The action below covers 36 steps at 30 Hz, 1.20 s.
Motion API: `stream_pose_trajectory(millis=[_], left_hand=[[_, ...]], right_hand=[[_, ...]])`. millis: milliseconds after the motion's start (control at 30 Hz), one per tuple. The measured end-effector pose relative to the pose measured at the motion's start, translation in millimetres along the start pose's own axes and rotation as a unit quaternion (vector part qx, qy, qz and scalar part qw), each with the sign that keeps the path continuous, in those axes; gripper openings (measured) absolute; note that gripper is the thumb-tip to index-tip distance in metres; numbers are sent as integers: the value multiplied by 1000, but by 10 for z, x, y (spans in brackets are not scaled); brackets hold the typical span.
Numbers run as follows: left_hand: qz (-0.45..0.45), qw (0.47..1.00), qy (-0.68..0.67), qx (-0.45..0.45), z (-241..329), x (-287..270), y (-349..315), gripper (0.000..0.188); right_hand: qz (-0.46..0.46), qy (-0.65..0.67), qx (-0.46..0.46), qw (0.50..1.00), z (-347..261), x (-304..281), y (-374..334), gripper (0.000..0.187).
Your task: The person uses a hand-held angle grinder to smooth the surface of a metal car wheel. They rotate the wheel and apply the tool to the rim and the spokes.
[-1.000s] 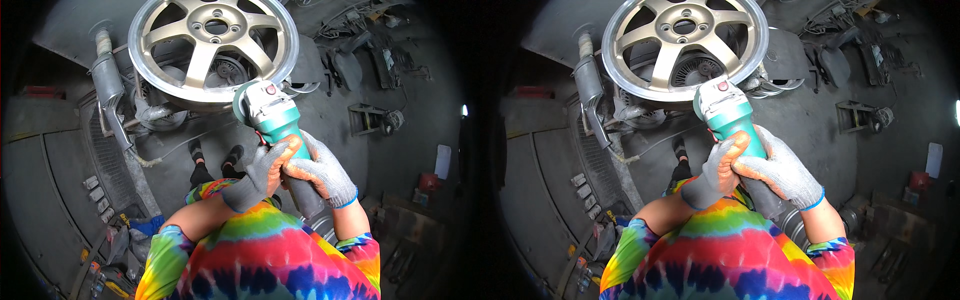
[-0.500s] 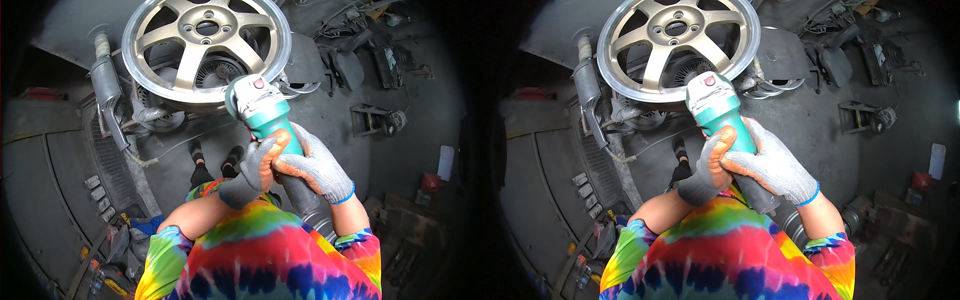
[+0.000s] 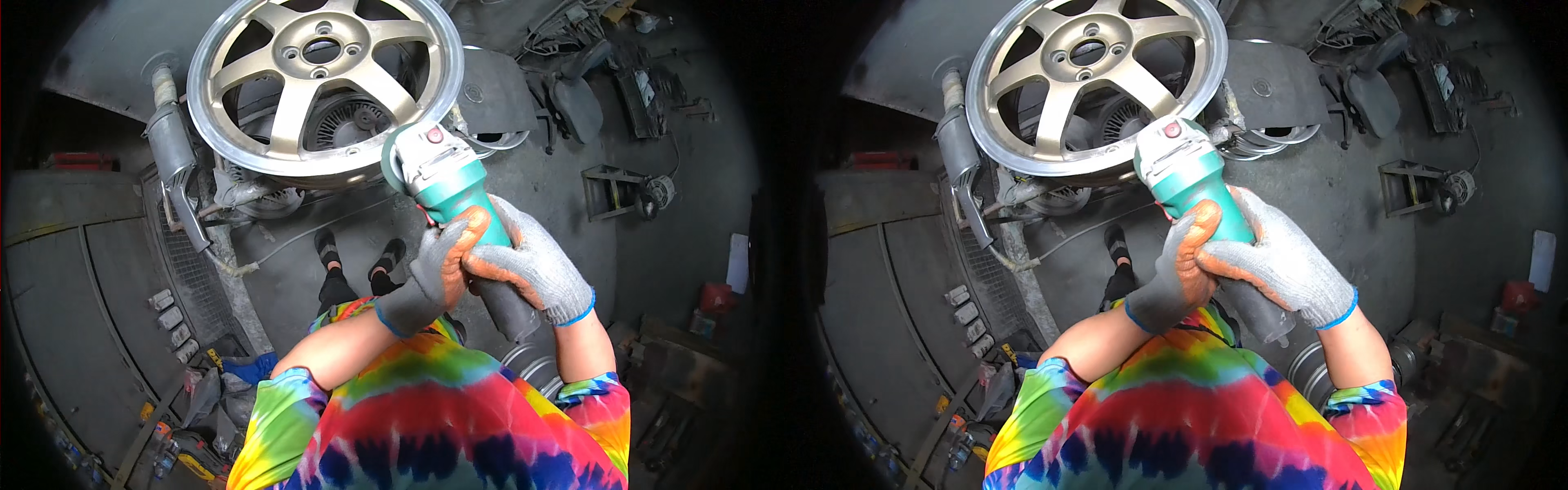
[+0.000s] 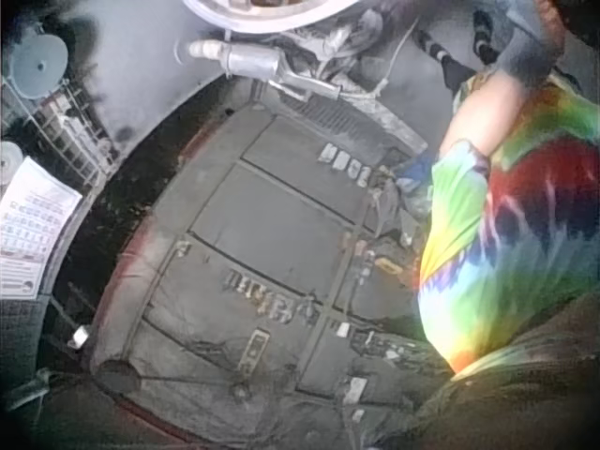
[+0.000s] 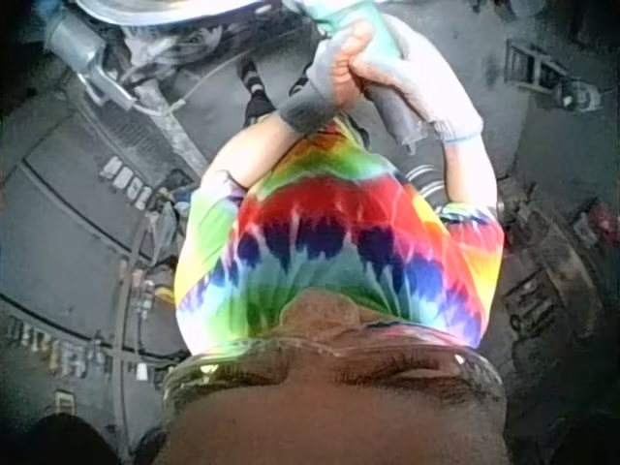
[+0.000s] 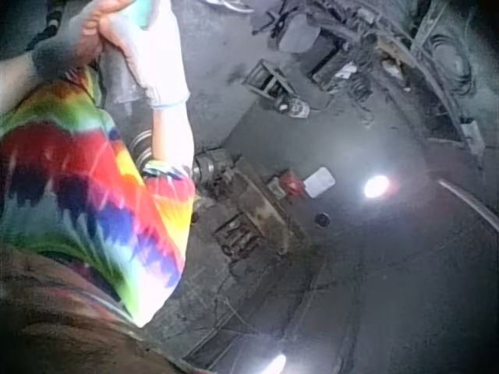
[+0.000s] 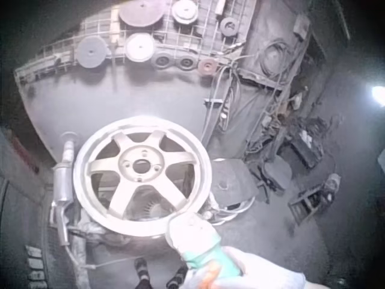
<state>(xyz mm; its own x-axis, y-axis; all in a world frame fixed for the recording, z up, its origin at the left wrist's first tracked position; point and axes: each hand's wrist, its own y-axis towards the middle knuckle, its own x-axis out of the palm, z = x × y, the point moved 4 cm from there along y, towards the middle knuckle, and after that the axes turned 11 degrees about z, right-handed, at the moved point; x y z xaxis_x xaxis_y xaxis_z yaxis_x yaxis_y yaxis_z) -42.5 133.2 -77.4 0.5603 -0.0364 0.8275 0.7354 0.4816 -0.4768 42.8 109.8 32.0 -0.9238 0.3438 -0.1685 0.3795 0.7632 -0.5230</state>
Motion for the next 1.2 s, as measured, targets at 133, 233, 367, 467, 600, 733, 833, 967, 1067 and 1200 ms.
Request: stream_pose_trajectory(millis=[133,233,367,467,600,733,833,967,1067,1200], left_hand=[[-21,999,-25,15,-103,110,186,45],[-14,998,-58,30,-93,160,225,45],[-14,999,-29,19,-2,215,107,45],[-4,997,-51,55,0,241,90,43],[3,996,-76,56,-74,296,220,43],[8,994,-105,27,-126,367,268,43],[27,995,-85,36,-62,386,172,44],[21,995,-71,68,-31,392,168,43],[12,993,-102,60,-83,437,279,43],[18,990,-140,27,-165,442,418,44]], right_hand=[[9,25,-8,1000,6,-132,44,65],[-5,51,-8,999,-42,-135,56,64],[-20,14,-26,999,15,-166,93,62],[-35,25,-19,999,31,-172,117,62],[-45,29,-7,999,-136,-204,121,61],[-32,43,25,998,-121,-294,129,62],[-39,69,40,996,-98,-279,125,60],[-57,-8,-6,998,-88,-306,180,56],[-48,-33,-9,998,-172,-339,191,55],[-20,-23,22,999,-228,-411,195,56]])
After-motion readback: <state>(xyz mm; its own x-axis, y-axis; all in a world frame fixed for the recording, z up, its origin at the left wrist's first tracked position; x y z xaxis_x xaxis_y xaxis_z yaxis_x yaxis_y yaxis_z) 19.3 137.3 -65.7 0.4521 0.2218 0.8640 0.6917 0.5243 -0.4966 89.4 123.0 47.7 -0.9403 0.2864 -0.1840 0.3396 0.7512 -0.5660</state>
